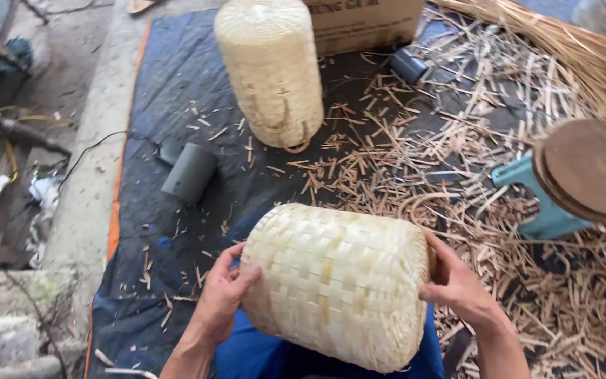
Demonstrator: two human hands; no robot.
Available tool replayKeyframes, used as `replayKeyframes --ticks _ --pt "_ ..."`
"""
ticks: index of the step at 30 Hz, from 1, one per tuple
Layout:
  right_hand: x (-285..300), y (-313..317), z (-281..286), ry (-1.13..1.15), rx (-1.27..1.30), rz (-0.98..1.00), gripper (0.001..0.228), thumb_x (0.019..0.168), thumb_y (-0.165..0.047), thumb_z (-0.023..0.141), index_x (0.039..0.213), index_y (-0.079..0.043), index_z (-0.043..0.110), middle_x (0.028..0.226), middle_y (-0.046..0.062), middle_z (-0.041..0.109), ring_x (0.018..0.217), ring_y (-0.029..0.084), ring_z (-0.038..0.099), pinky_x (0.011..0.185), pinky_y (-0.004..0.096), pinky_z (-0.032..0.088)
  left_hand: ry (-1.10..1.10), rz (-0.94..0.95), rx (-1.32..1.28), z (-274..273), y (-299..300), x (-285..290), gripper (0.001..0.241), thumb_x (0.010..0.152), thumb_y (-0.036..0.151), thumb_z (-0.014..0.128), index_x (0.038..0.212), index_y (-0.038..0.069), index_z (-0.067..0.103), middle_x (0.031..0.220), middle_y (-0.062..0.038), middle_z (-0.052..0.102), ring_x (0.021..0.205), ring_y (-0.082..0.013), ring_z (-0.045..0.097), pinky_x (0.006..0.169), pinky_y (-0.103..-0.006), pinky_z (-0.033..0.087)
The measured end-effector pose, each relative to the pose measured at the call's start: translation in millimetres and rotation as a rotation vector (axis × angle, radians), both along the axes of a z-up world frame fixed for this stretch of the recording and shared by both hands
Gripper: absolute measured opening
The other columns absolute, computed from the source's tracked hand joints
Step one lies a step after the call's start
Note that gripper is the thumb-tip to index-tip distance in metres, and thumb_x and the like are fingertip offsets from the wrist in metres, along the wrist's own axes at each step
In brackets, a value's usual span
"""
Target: The person sits on the floor with a woven bamboo basket on their lap and attaches a curved bamboo handle, threading and pressing the handle ends into the basket weave and rotating the basket to secure each side.
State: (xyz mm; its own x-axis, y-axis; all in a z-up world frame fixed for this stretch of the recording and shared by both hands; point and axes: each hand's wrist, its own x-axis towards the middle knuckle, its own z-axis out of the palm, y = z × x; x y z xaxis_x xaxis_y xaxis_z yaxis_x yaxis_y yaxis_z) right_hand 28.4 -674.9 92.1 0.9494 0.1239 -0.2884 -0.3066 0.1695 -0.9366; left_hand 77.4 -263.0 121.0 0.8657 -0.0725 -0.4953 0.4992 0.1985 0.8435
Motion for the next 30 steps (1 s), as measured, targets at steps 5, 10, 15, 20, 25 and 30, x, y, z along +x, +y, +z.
replayKeyframes --ticks 5,10,15,20,25,30 --pt "-4 -5 -12 0.004 0.016 -0.007 0.137 0.05 -0.045 0.096 0.159 0.0 0.028 0.152 0.017 0.051 0.138 0.028 0.05 0.111 0.042 0.039 0.02 0.027 -0.161 4 -5 -12 0.061 0.088 0.012 0.07 0.145 0.006 0.049 0.118 -0.014 0.074 0.106 -0.0205 0.069 0.094 -0.0365 0.054" --pt "-5 -14 -30 -0.016 -0.011 -0.024 0.136 0.049 -0.048 0.095 0.159 0.001 0.032 0.149 0.018 0.054 0.134 0.03 0.053 0.109 0.044 0.041 0.034 0.024 -0.25 14 -8 -16 0.067 0.088 0.011 0.069 0.151 0.01 0.045 0.125 -0.011 0.072 0.112 -0.0196 0.068 0.098 -0.0367 0.053" --pt "-7 -66 -65 -0.086 -0.207 -0.038 0.101 0.082 -0.025 0.079 0.169 -0.007 0.032 0.115 0.036 0.053 0.142 0.038 0.051 0.115 0.052 0.041 -0.118 -0.039 -0.28 29 0 -1 0.068 0.085 0.005 0.072 0.149 0.001 0.048 0.129 -0.012 0.071 0.115 -0.0193 0.068 0.101 -0.036 0.053" --pt "9 -36 94 -0.111 -0.462 -0.377 0.045 0.104 -0.006 0.039 0.144 0.003 0.055 0.134 0.024 0.063 0.127 0.035 0.062 0.104 0.048 0.05 -0.305 -0.226 -0.032 95 13 34 0.051 0.081 0.003 0.074 0.129 -0.003 0.057 0.114 -0.011 0.074 0.102 -0.0148 0.07 0.091 -0.0318 0.056" --pt "33 -104 96 -0.438 -0.785 -0.123 0.038 0.1 0.0 0.049 0.135 0.0 0.063 0.115 0.025 0.072 0.105 0.032 0.074 0.093 0.042 0.057 -0.429 -0.467 0.156 140 7 58 0.036 0.078 0.002 0.076 0.109 0.001 0.059 0.097 -0.006 0.073 0.089 -0.0087 0.068 0.079 -0.0275 0.057" --pt "58 -86 140 -0.846 -1.367 0.227 0.034 0.095 -0.015 0.071 0.127 -0.024 0.077 0.115 0.011 0.071 0.093 0.017 0.067 0.074 0.028 0.058 -0.46 -0.741 -0.005 139 -19 70 0.038 0.079 0.006 0.082 0.11 0.002 0.061 0.092 -0.003 0.069 0.084 -0.0074 0.064 0.076 -0.0266 0.054"
